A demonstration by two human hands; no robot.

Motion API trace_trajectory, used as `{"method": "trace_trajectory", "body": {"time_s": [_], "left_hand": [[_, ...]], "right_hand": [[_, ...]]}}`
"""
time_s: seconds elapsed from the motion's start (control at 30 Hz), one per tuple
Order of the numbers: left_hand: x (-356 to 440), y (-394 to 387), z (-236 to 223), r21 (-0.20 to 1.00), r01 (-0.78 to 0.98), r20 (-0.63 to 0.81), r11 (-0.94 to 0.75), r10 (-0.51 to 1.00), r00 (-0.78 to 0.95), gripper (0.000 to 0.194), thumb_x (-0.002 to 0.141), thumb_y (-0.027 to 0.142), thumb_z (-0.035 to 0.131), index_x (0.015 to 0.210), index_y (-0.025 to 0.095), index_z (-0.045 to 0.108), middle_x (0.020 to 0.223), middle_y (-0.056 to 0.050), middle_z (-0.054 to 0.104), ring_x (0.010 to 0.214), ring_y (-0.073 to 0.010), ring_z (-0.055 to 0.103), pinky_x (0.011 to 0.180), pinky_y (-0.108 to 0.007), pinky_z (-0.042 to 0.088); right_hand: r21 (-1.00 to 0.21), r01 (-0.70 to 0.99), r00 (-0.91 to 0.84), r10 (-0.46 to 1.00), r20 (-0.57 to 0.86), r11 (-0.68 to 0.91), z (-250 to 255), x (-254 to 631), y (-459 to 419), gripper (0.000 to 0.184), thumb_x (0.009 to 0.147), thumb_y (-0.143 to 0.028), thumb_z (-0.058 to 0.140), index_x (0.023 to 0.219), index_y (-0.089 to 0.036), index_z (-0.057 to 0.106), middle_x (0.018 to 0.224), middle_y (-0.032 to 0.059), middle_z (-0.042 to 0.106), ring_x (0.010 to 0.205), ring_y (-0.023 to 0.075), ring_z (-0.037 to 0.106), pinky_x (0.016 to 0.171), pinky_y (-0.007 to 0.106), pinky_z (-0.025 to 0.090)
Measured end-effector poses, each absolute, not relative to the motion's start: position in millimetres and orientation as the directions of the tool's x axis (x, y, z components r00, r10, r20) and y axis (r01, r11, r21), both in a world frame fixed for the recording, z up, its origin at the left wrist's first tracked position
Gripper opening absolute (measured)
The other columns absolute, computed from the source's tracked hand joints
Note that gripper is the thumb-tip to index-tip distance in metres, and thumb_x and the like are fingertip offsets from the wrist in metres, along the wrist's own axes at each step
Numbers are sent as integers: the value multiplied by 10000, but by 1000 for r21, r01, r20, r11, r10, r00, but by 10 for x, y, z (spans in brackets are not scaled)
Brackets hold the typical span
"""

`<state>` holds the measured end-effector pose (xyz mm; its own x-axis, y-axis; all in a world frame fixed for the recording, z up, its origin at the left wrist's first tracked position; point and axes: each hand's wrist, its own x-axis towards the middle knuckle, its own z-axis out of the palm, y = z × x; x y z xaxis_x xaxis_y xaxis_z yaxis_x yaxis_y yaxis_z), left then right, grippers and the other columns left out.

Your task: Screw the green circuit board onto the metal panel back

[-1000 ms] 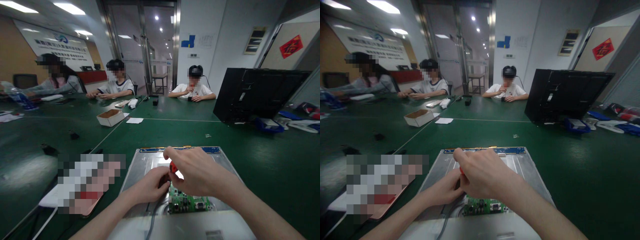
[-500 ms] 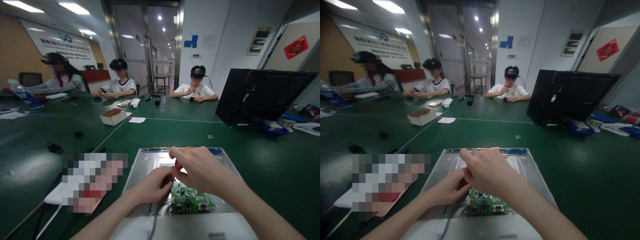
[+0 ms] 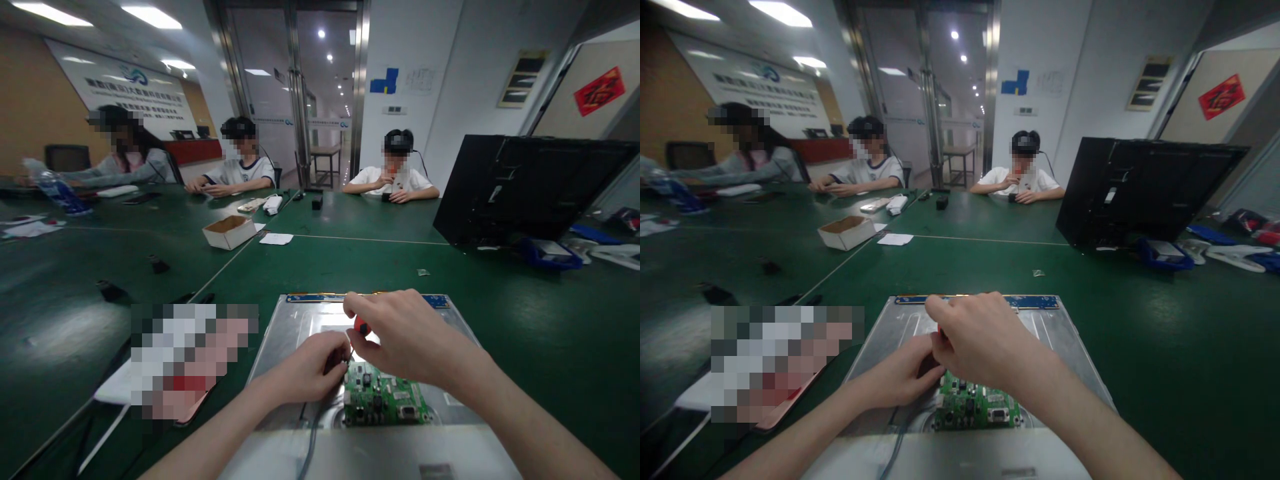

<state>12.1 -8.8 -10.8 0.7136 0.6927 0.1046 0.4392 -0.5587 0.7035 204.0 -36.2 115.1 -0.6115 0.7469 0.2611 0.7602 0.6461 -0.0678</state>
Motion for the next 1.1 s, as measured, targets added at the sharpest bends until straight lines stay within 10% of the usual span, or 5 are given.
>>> {"method": "trace_trajectory", "body": {"time_s": [1.1], "left_hand": [[108,-82,-104,692,418,146,-588,681,717,94,823,161,502,886,167,571,785,-24,608,697,-169,538,634,-272,432]], "right_hand": [[-104,709,-664,710,235,698,1202,2067,-389,134,810,-249,556,915,-195,492,806,18,673,612,138,557,491,270,193]]}}
